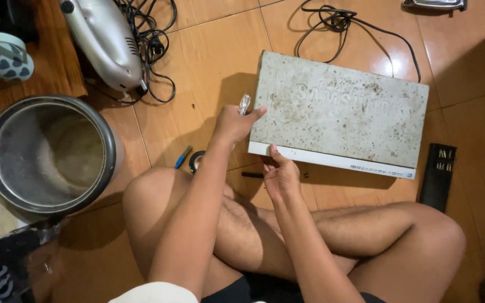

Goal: Removing the metal top cover of a DVD player using hands and a screwdriver

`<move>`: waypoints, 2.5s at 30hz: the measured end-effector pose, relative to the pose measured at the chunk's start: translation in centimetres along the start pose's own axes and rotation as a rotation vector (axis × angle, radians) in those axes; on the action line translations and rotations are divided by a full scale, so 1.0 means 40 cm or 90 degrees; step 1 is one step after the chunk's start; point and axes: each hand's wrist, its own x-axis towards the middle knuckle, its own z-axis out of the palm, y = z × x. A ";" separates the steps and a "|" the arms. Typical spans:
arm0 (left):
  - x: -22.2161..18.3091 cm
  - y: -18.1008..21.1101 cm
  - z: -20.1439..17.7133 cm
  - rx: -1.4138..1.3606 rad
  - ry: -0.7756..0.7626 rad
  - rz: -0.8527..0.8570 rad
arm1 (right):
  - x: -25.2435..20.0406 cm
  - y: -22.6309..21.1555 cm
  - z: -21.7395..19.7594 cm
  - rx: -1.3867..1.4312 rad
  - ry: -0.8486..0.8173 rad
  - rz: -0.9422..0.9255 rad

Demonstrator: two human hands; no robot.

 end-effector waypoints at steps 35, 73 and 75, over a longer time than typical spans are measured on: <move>0.057 -0.055 0.047 -0.065 0.048 0.007 | 0.054 0.021 -0.026 -0.030 0.016 -0.034; 0.107 -0.071 0.078 -0.066 0.109 0.075 | 0.008 -0.157 -0.100 -0.521 -0.132 0.033; 0.099 -0.064 0.077 -0.059 0.108 0.070 | 0.051 -0.297 -0.187 -0.693 -0.001 -0.113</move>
